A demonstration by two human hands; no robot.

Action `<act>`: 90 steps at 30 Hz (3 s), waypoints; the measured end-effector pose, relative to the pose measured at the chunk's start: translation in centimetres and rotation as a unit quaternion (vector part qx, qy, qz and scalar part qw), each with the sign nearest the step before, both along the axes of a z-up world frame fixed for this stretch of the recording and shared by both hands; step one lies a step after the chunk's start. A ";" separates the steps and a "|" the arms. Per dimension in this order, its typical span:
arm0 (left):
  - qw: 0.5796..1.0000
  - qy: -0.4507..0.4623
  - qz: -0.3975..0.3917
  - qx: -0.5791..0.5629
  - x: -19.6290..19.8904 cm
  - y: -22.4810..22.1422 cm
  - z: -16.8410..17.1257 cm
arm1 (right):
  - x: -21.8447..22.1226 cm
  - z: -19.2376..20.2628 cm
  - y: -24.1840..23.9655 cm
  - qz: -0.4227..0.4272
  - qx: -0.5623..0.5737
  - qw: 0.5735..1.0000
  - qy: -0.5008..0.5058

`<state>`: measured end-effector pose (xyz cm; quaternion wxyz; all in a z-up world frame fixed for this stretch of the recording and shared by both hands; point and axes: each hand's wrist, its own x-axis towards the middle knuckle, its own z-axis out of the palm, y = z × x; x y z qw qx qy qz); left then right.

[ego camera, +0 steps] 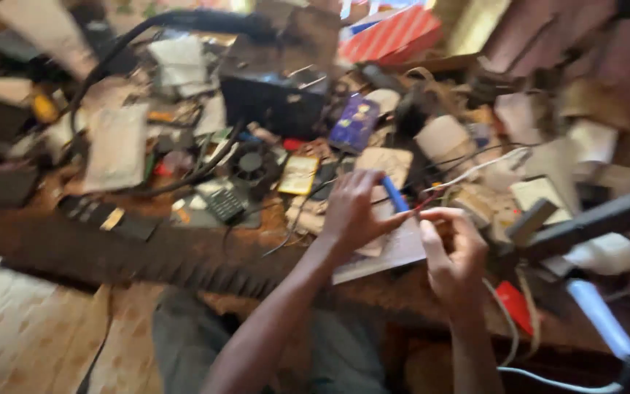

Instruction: Soldering wires onto a small blue battery component at a repair workbench.

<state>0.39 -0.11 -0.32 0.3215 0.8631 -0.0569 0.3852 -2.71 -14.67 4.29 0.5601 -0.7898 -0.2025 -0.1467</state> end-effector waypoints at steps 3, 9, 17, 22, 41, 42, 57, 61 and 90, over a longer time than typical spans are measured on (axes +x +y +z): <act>1.000 -0.015 -0.002 -0.002 0.6 -0.1 0.0 | 3.3 -0.1 -0.1 -0.020 -0.034 0.999 -0.035; 1.000 -0.017 0.016 -0.019 0.6 0.0 -0.5 | 10.5 1.9 4.4 0.054 -0.057 0.995 -0.068; 0.999 0.013 0.042 -0.018 1.3 0.5 -0.5 | 11.9 0.6 6.7 0.195 -0.182 0.964 -0.010; 0.999 0.023 0.030 -0.031 1.9 0.7 -0.9 | 13.2 -1.6 4.4 0.145 -0.188 0.971 -0.039; 0.992 0.033 0.112 0.045 1.4 -0.6 -1.9 | 11.7 -1.6 4.4 0.172 -0.168 0.969 -0.055; 0.992 0.035 0.114 0.050 1.3 -0.6 -1.9 | 11.6 -1.5 4.3 0.172 -0.167 0.970 -0.043; 0.993 0.050 0.049 0.096 3.2 -0.4 0.0 | 12.4 -1.2 3.2 0.087 -0.124 0.988 -0.007; 0.998 0.020 -0.039 0.036 5.2 0.6 0.2 | 13.7 -2.4 3.6 0.044 -0.045 0.997 -0.045; 0.999 -0.047 -0.011 0.016 3.8 1.5 -0.6 | 13.0 -0.7 3.8 0.173 -0.165 0.971 -0.024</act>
